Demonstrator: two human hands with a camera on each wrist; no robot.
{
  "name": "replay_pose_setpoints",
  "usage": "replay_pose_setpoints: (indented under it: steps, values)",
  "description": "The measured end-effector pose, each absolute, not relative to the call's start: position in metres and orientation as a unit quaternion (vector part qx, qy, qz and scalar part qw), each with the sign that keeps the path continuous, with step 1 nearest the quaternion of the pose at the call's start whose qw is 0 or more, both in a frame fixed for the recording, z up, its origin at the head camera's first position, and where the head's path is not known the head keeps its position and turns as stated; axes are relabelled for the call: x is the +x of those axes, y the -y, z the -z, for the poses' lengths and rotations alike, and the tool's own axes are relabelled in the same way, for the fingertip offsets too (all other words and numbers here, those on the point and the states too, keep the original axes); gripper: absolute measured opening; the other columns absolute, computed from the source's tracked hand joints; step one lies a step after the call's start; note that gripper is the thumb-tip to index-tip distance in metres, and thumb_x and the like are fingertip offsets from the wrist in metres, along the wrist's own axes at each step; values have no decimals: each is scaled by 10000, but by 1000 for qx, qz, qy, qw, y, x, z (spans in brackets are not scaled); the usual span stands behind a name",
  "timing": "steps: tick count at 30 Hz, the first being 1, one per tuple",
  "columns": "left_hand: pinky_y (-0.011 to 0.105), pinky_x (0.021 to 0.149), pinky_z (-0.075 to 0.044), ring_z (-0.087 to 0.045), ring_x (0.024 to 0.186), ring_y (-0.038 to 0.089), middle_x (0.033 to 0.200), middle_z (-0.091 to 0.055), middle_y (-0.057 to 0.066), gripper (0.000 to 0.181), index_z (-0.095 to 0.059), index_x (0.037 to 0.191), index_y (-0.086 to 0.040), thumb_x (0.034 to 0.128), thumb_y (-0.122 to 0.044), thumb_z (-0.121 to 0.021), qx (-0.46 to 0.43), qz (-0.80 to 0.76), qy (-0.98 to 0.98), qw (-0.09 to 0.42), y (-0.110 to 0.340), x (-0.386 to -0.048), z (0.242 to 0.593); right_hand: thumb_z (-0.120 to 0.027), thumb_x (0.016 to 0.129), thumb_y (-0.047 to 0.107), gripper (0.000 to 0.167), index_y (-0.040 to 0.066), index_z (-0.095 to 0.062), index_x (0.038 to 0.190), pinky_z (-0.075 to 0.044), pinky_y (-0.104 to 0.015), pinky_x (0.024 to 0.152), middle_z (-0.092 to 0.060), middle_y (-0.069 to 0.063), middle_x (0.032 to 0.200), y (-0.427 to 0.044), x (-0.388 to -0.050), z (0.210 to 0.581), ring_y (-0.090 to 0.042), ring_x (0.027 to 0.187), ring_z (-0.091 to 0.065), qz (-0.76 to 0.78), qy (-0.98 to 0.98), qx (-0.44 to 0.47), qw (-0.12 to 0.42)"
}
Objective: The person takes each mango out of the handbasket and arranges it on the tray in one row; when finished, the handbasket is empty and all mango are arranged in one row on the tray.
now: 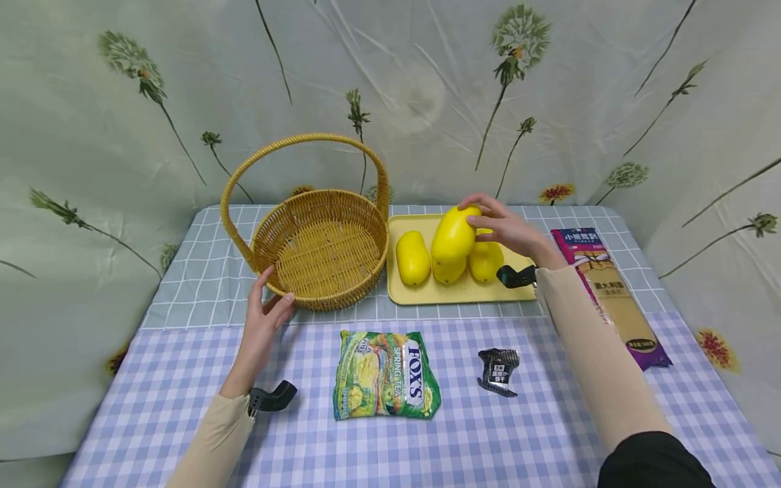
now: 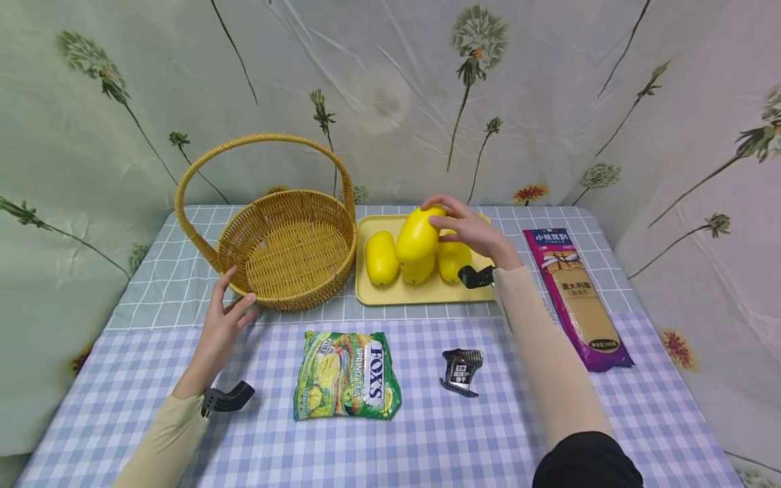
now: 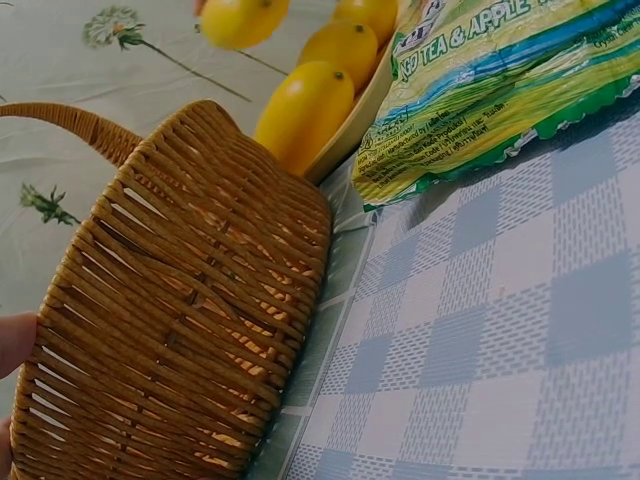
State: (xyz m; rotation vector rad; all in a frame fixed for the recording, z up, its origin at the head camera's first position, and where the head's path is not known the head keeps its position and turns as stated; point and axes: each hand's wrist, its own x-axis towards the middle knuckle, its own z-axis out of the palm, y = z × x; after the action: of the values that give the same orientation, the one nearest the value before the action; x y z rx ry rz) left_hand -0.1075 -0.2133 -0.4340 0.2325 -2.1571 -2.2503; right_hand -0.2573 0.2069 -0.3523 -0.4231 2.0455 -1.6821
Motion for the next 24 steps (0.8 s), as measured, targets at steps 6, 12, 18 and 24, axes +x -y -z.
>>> replay_pose_setpoints:
  steps: [6,12,18,24]
  values:
    - [452,1047,-369,-262,1369,334,1560,-15,103,677,-127,1540,-188,996,-159,-528,69,717,694,13,214,-107,434,-467,1022,233,260,150,-450,1269,-322,-558,1035,-302,-120,1418,-252,-249,356,-266,1173,-409,609,-761,-106,199]
    - [461,1047,-365,-260,1372,327,1562,-13,87,681,-123,1542,-199,995,-160,-528,70,713,697,12,215,-107,434,-422,1035,308,302,157,-417,1296,-343,-514,1018,-287,-125,1428,-288,-248,365,-254,1132,-427,585,-787,-51,190]
    - [490,1043,-359,-263,1373,312,1565,-16,77,677,-129,1541,-213,996,-173,-528,72,708,703,12,214,-107,435,-478,1010,336,305,172,-413,1259,-243,-606,1069,-264,-160,1415,-307,-251,378,-351,1181,-345,559,-799,-14,221]
    - [484,1044,-359,-268,1371,310,1563,-19,77,678,-127,1540,-203,996,-180,-530,68,708,703,10,213,-107,435,-484,1008,247,318,128,-389,1287,-332,-514,1025,-277,-171,1395,-313,-255,394,-318,1146,-366,539,-804,-24,248]
